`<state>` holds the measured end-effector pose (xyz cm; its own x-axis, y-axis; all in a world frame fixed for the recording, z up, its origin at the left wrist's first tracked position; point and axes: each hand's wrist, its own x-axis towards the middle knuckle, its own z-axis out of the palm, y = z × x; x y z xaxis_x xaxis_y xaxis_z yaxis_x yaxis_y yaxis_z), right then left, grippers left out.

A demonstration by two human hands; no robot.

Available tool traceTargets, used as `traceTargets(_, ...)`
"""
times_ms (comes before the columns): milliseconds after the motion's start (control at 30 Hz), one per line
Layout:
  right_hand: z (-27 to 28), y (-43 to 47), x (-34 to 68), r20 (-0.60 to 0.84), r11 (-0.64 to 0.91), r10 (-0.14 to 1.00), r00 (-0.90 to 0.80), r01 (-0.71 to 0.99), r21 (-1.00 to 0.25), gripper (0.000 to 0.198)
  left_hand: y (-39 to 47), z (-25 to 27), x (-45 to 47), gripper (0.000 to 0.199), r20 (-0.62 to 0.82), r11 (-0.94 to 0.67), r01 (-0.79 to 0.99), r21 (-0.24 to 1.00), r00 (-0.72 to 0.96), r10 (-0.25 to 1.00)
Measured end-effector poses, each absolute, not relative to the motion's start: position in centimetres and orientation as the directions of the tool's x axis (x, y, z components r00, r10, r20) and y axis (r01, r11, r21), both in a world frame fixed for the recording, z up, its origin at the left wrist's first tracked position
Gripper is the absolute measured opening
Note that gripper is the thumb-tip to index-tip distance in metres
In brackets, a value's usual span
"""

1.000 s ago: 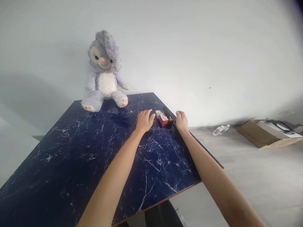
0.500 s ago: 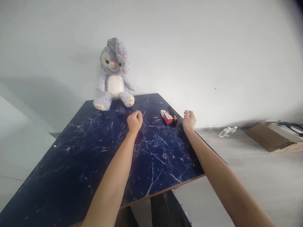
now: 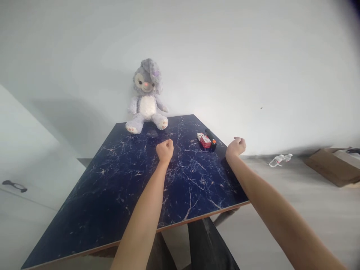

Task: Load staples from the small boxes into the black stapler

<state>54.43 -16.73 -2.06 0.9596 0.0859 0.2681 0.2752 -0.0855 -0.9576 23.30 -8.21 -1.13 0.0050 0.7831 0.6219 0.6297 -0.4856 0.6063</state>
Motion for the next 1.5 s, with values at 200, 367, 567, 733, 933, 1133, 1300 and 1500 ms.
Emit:
traceTargets(200, -1.7, -18.7, 51.6, 0.198, -0.128, 0.135, 0.971, 0.215, -0.968, 0.031, -7.7, -1.5, 23.2, 0.047, 0.492, -0.446, 0.419, 0.791, -0.001, 0.871)
traceTargets(367, -3.5, -25.3, 41.9, 0.19, 0.02, 0.591, 0.784, 0.221, -0.975, 0.023, -5.7, -2.2, 22.3, 0.047, 0.347, -0.315, 0.298, 0.901, -0.059, 0.936)
traceTargets(567, -1.5, -29.8, 28.8, 0.205, 0.297, 0.953, -0.223, 0.556, -0.776, 0.023, -5.3, -3.0, 22.4, 0.046, 0.232, -0.232, 0.02, 0.973, -0.103, 0.967)
traceTargets(733, 1.8, -24.2, 24.7, 0.008, 0.229, 0.973, -0.233, 0.95, -0.211, 0.037, -4.7, -2.6, 20.0, 0.046, 0.093, -0.127, -0.353, 0.927, -0.112, 0.989)
traceTargets(933, 1.9, -23.7, 22.4, 0.047, 0.471, 0.882, -0.47, 0.867, -0.165, 0.028, -3.2, -2.1, 16.0, 0.044, 0.018, -0.041, -0.657, 0.753, -0.042, 0.999)
traceTargets(1133, 0.4, -27.0, 22.1, 0.023, 0.682, 0.69, -0.723, 0.639, -0.356, 0.025, -0.7, -1.7, 14.8, 0.041, 0.003, -0.028, -0.747, 0.665, -0.035, 0.999)
traceTargets(1300, -1.0, -27.2, 21.7, 0.115, 0.718, 0.648, -0.753, 0.552, -0.424, 0.019, 1.2, -1.6, 14.2, 0.041, 0.008, -0.089, -0.742, 0.665, -0.112, 0.994)
traceTargets(1500, -1.4, -24.9, 21.6, 0.125, 0.703, 0.674, -0.728, 0.581, -0.41, 0.019, 1.4, -1.9, 14.5, 0.04, -0.011, -0.034, -0.707, 0.706, -0.059, 0.998)
